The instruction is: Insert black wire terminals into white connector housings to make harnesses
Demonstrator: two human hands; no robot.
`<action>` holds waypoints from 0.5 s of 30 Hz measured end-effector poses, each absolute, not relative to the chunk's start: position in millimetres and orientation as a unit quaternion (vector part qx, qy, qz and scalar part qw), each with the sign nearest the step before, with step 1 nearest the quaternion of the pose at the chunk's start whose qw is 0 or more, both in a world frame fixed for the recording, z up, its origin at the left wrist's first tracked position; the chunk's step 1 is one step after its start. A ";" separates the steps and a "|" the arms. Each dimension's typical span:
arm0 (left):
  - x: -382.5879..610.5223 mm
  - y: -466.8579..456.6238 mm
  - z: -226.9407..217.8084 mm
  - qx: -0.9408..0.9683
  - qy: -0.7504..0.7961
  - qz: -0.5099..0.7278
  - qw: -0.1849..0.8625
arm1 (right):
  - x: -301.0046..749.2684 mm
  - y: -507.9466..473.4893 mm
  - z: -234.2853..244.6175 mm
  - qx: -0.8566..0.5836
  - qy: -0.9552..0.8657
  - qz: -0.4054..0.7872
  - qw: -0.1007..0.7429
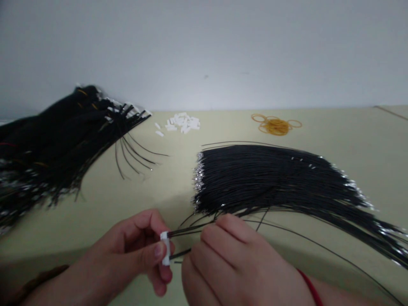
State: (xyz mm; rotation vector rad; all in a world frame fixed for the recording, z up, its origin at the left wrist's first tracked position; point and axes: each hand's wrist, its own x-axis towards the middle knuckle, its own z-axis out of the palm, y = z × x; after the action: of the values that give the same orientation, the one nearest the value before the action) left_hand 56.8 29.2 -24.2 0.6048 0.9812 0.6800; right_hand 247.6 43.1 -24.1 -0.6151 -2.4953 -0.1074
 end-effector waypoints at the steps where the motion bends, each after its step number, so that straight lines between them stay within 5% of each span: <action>1: 57.2 29.5 -24.2 0.282 0.453 0.315 0.785 | 246.8 43.1 -24.0 -0.229 -0.930 -0.046 0.284; 15: 58.6 27.3 -23.2 0.296 0.439 0.320 0.786 | 252.7 38.9 -20.1 -0.243 -0.930 -0.027 0.275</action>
State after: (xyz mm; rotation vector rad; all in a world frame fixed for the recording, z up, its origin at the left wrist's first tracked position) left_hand 58.6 27.3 -23.2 0.6390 0.9456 0.6894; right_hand 252.7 38.9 -20.1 -0.6544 -2.4986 -0.0724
